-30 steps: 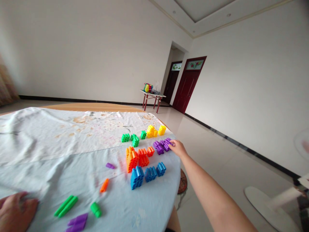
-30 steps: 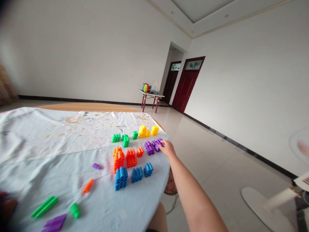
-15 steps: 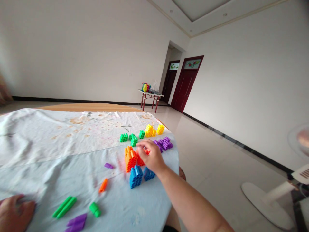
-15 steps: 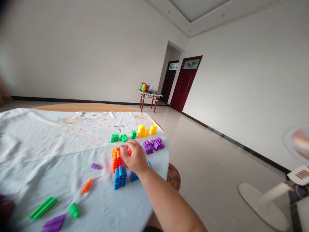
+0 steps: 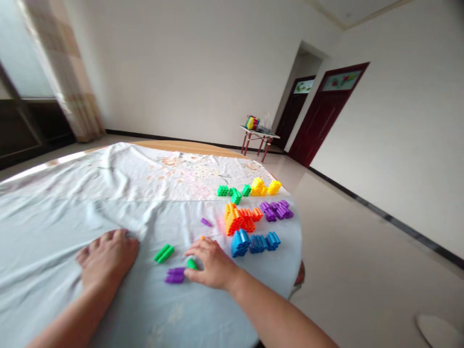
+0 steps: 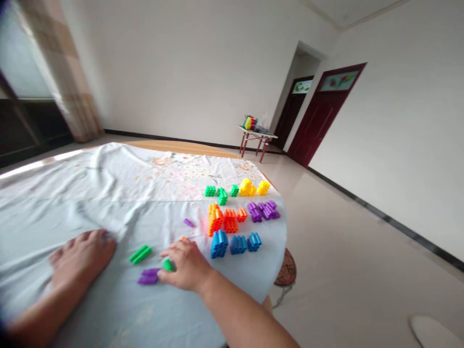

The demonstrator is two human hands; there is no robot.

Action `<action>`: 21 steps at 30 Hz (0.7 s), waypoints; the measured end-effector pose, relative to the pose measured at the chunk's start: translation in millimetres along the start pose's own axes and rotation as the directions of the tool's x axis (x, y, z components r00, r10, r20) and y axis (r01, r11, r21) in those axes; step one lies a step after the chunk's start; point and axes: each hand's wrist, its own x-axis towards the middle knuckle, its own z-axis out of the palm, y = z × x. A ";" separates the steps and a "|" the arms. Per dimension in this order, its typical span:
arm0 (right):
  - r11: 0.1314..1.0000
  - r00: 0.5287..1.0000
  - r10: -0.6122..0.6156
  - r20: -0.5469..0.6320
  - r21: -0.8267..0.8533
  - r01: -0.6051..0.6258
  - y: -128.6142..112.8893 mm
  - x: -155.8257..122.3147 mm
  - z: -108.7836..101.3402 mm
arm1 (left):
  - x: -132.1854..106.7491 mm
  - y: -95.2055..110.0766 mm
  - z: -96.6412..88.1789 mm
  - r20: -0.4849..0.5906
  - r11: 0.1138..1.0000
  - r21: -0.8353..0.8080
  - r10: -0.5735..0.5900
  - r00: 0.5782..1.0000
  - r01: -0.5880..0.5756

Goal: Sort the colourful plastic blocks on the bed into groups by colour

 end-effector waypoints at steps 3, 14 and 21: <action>0.999 1.000 0.015 0.006 0.038 -0.015 -0.3 -1.8 1.9 | -1.6 -1.2 1.8 -0.035 1.000 0.011 -0.008 0.999 0.009; 0.993 0.987 -0.109 0.122 -0.020 0.112 -19.2 -0.5 12.3 | -6.0 1.5 2.5 -0.078 1.000 -0.010 0.002 0.997 -0.003; 0.988 0.998 -0.043 0.052 -0.144 0.050 -16.5 0.2 15.6 | -1.4 -1.2 -0.8 -0.006 1.000 -0.021 -0.006 1.000 0.006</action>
